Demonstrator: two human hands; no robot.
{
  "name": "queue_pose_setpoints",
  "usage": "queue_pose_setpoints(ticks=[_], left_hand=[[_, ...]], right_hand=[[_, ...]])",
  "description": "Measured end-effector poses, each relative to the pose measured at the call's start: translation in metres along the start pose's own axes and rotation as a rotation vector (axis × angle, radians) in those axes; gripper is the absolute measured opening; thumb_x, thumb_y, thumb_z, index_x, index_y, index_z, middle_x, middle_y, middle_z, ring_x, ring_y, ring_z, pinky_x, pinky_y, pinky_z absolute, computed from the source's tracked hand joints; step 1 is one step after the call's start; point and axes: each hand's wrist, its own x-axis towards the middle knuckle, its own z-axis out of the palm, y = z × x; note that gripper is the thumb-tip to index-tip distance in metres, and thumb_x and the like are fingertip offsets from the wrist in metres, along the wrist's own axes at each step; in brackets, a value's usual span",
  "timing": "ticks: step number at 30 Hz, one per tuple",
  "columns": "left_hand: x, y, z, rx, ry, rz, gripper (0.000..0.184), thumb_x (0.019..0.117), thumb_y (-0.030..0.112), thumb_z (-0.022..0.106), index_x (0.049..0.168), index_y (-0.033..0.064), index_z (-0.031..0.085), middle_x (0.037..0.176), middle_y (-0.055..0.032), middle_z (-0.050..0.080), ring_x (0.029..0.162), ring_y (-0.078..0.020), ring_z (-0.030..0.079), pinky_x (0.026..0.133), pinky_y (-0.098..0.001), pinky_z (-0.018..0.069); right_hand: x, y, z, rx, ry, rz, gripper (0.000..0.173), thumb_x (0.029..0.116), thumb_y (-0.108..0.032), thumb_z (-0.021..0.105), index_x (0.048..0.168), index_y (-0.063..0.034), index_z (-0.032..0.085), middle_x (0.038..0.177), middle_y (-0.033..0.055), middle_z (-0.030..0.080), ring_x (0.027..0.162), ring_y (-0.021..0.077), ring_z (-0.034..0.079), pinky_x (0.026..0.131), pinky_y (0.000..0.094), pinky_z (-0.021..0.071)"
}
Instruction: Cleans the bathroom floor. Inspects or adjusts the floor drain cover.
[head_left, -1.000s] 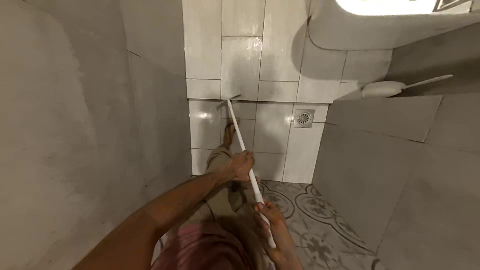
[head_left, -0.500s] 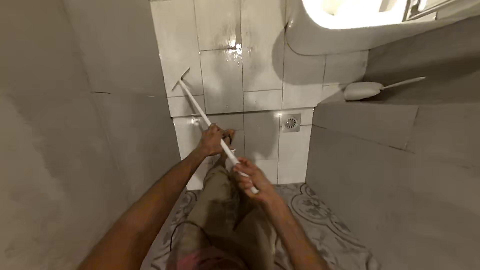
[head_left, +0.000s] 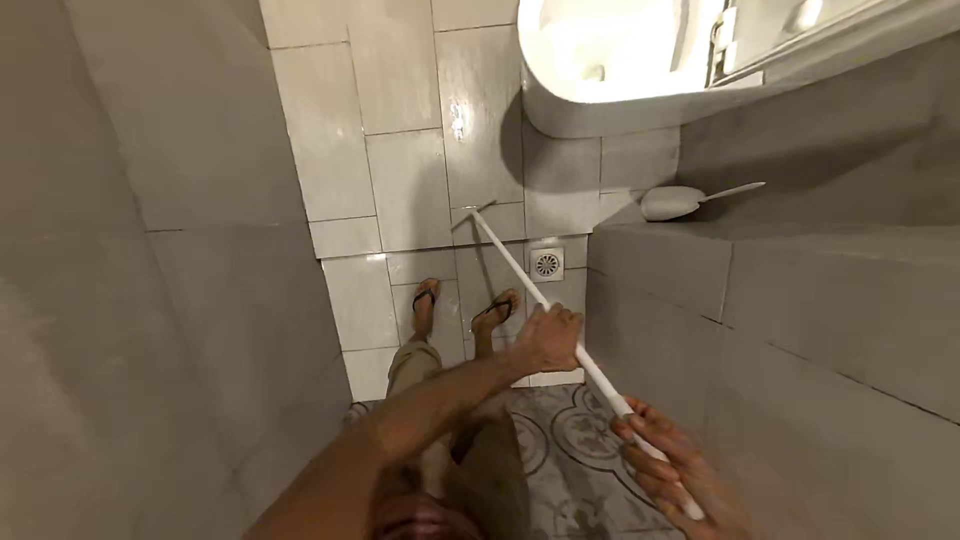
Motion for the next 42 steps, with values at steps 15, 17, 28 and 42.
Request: queue_pose_setpoints(ticks=[15,17,28,42], left_hand=[[0.130,-0.094,-0.019,0.300,-0.090,-0.024,0.066,0.0743,0.057,0.084,0.122,0.0124,0.070,0.145,-0.0211,0.053,0.149,-0.0435,0.032,0.108,-0.0633,0.0442],[0.101,-0.053,0.031,0.319,-0.194,0.003,0.072,0.0742,0.059,0.083,0.130,0.0154,0.068,0.150,-0.0187,0.050,0.150,-0.0416,0.032,0.108,-0.0627,0.0428],[-0.017,0.009,0.092,0.368,-0.508,0.210,0.067,0.0882,0.065,0.065,0.120,0.0068,0.066,0.132,-0.0183,0.059,0.132,-0.0395,0.050,0.103,-0.0613,0.0427],[0.290,0.029,0.027,0.658,-0.127,0.337,0.067,0.0894,0.044,0.078,0.141,0.0056,0.057,0.162,-0.0125,0.040,0.155,-0.0315,0.028,0.119,-0.0566,0.0321]], right_hand=[[0.145,0.036,-0.021,0.565,-0.080,-0.125,0.026,0.1100,-0.016,0.038,0.135,-0.0098,0.045,0.090,0.0054,0.061,0.045,0.0029,0.048,0.038,0.0146,0.0425],[0.090,0.069,-0.040,0.564,0.042,-0.076,0.024,0.1097,-0.017,0.040,0.131,-0.0109,0.047,0.092,0.0058,0.064,0.045,0.0027,0.050,0.037,0.0150,0.0439],[-0.038,0.164,-0.016,0.655,0.132,-0.050,0.025,0.1078,-0.012,0.041,0.133,-0.0125,0.043,0.087,0.0027,0.058,0.045,0.0011,0.043,0.039,0.0146,0.0392],[0.204,-0.004,-0.086,0.593,0.244,-0.519,0.027,0.1135,-0.026,0.033,0.136,-0.0137,0.042,0.084,0.0032,0.056,0.043,0.0047,0.040,0.036,0.0171,0.0368]])
